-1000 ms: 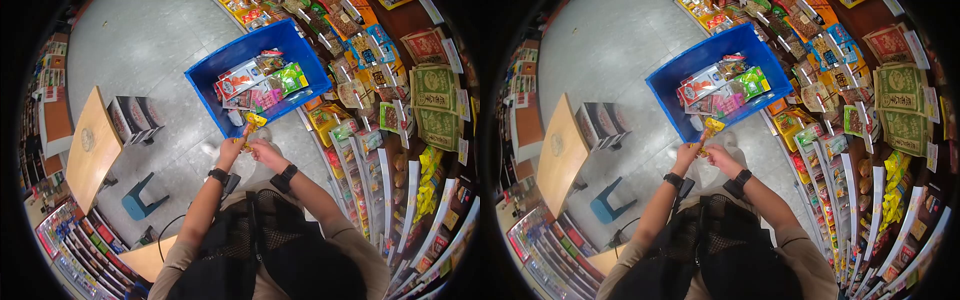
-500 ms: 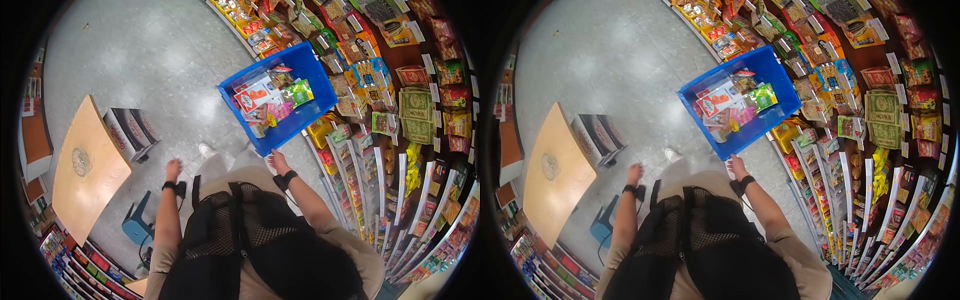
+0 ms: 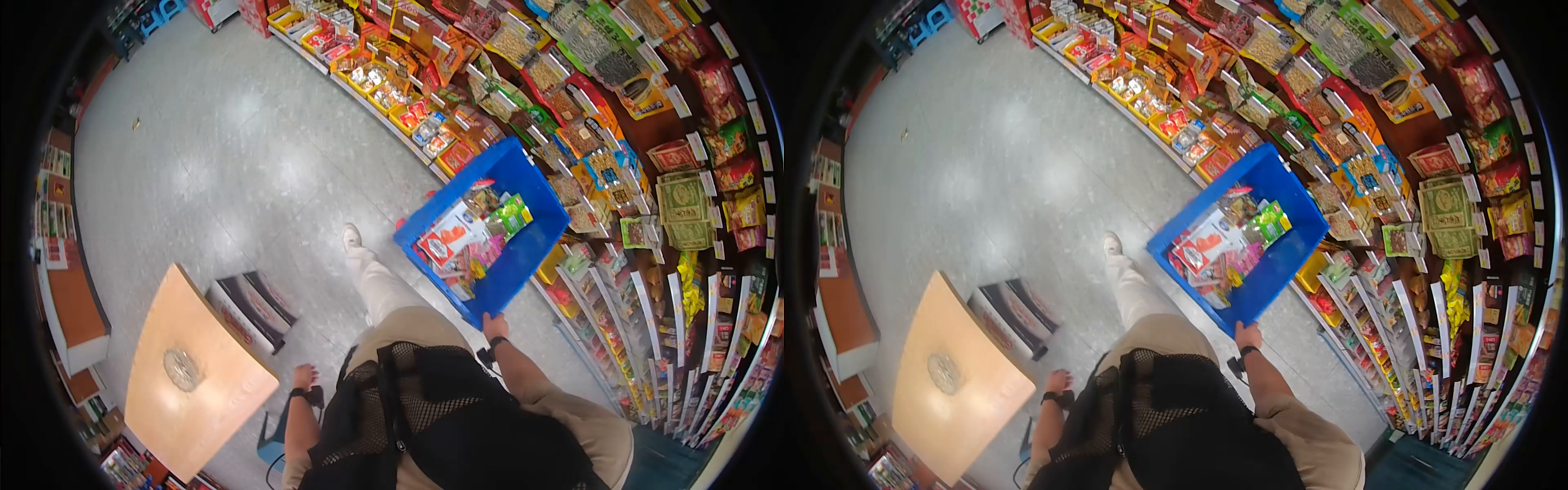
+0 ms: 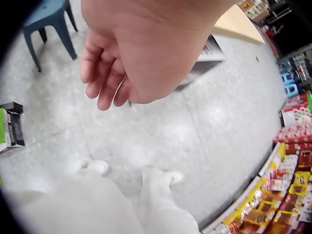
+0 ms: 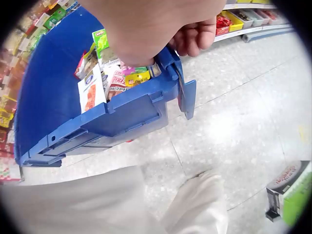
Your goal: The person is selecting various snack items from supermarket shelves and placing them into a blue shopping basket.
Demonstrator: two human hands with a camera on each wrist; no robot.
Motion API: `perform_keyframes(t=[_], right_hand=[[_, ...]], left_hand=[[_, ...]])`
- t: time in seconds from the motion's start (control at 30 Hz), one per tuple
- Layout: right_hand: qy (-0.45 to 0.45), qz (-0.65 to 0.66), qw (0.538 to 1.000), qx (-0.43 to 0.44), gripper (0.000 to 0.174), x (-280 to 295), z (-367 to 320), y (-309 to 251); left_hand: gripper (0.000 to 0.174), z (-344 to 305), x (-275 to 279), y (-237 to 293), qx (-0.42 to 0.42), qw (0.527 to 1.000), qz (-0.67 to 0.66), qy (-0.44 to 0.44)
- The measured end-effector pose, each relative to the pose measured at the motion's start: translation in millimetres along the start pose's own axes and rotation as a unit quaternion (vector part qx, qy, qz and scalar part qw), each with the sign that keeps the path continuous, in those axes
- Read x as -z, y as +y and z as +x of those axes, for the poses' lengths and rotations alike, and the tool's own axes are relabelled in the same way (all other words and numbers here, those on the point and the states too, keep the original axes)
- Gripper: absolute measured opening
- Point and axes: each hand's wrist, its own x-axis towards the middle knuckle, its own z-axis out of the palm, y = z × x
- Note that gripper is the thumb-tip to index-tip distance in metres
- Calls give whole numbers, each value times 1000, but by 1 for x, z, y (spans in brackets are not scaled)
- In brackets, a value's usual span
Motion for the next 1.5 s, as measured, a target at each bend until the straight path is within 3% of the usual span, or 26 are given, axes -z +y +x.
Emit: perform_keyframes(t=[0.1, 0.17, 0.23, 0.27, 0.3, 0.37, 0.43, 0.47, 0.5, 0.57, 0.6, 0.7, 0.77, 0.87, 0.97, 1.03, 1.1, 1.13, 1.17, 1.2, 1.23, 1.3, 1.33, 1.4, 1.43, 1.5], right_hand=[[-15, -50, 993, -102, 57, -2, 8, -25], [-74, -101, 987, -106, 54, -18, 38, -21], [-73, -189, 964, -174, 52, -25, 64, -38], [78, -105, 954, -269, 47, -17, 72, -61], [226, -14, 907, -354, 43, 20, 62, -114], [355, 2, 918, -176, 22, 63, 57, -212], [366, 57, 929, 12, 25, 69, 101, -287], [353, 210, 908, 81, 17, 68, 131, -324], [390, 231, 876, 164, 19, 96, 120, -397], [313, 303, 860, 267, 16, 99, 138, -496], [203, 336, 894, 217, 12, 118, 119, -558], [117, 363, 809, 448, 13, 89, 121, -681], [-74, 334, 820, 459, 15, 87, 93, -749], [-161, 179, 797, 554, 13, 68, 79, -807], [-189, 64, 824, 531, 16, 43, 96, -826], [-152, 26, 868, 473, 21, 25, 125, -807], [-106, -140, 905, 387, 25, 17, 159, -779], [-152, -86, 926, 335, 28, 42, 155, -785], [-190, -32, 941, 278, 30, 66, 152, -789], [-181, -6, 954, 237, 29, 75, 154, -792], [-147, 11, 965, 217, 28, 74, 164, -795], [-40, 46, 976, 210, 26, 62, 192, -792], [-85, 257, 955, 123, 21, 70, 189, -808], [15, 177, 956, 233, 20, 135, 148, -872], [38, 199, 950, 238, 20, 143, 152, -893], [82, 240, 935, 250, 20, 163, 161, -938]], left_hand=[[27, 18, -39, 144, -116, 991, 29, -67], [28, 15, -53, 240, -189, 979, 48, -63], [29, 27, -50, 318, -204, 976, 49, -63], [29, 28, -46, 349, -210, 975, 47, -62], [29, 33, -39, 377, -197, 976, 64, -71], [29, 55, -22, 442, -185, 973, 101, -91], [29, 73, -3, 498, -207, 968, 125, -63], [29, 86, 11, 520, -222, 967, 115, -45], [29, 95, 23, 534, -233, 966, 104, -28], [29, 100, 41, 563, -205, 979, 18, -7], [29, 106, 46, 583, -194, 981, -26, 3], [28, 142, 74, 597, -163, 986, -39, -6], [28, 158, 93, 596, -147, 989, -13, -10], [28, 193, 131, 592, -63, 997, -33, -39], [31, 251, 171, 593, 3, 1000, -24, -1], [32, 257, 196, 626, 0, 999, -54, -8], [32, 263, 208, 672, 27, 997, -67, 1], [26, 290, 220, 690, -37, 999, 10, -32], [23, 325, 230, 732, -221, 940, 246, -80], [21, 355, 243, 768, -382, 793, 458, -122], [18, 370, 246, 788, -506, 573, 625, -158], [16, 387, 221, 871, -279, 737, 613, -51], [18, 396, 206, 920, -409, 585, 701, -3], [32, 418, 152, 1018, -409, 728, 547, 51], [36, 360, 105, 1085, -425, 790, 441, 30], [36, 334, 27, 1168, -473, 798, 373, -24]])
